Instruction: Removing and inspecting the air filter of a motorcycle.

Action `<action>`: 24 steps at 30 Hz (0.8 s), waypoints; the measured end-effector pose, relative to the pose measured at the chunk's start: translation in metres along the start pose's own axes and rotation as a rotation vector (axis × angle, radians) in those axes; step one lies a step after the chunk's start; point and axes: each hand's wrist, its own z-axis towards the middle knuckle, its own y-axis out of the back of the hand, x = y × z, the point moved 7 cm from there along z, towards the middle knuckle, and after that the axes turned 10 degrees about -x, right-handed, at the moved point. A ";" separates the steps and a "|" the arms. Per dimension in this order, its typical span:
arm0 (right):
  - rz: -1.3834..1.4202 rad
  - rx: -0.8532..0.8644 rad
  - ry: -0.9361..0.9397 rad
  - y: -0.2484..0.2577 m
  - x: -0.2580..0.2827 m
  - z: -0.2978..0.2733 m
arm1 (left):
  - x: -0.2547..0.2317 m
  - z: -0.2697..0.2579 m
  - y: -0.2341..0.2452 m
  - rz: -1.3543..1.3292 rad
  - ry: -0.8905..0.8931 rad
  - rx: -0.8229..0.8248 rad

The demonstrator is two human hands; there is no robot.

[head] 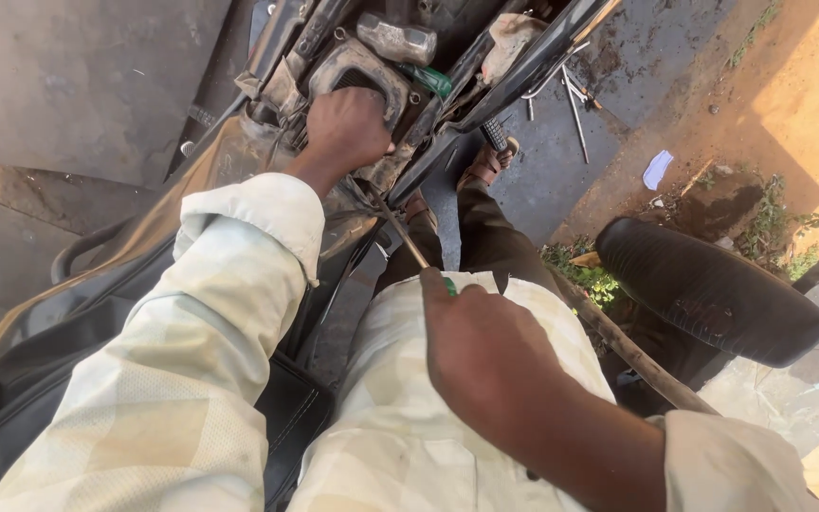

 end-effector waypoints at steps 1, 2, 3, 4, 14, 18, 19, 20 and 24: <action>0.005 0.003 -0.001 -0.004 -0.012 0.000 | 0.002 -0.001 0.002 0.002 -0.002 0.005; 0.073 -0.051 -0.045 -0.006 -0.027 -0.001 | 0.001 -0.006 0.002 -0.010 0.006 -0.001; 0.140 -0.106 -0.089 -0.008 -0.043 -0.004 | 0.000 -0.010 0.001 -0.021 0.015 -0.008; 0.140 -0.105 -0.091 -0.015 -0.047 -0.002 | -0.002 -0.009 0.004 -0.023 0.013 -0.007; -0.160 -0.132 0.081 0.019 0.032 -0.002 | -0.013 -0.014 0.018 0.058 0.034 -0.060; -0.188 -0.125 0.135 0.016 0.042 0.003 | -0.013 -0.016 0.019 0.073 0.097 0.005; -0.191 -0.118 0.142 0.012 0.043 0.004 | -0.009 -0.016 0.015 0.071 0.106 0.008; -0.202 -0.116 0.167 0.009 0.045 0.005 | -0.008 -0.015 0.017 0.084 0.059 -0.047; -0.223 -0.055 0.206 -0.006 0.027 0.001 | -0.011 -0.019 0.007 0.099 -0.041 -0.142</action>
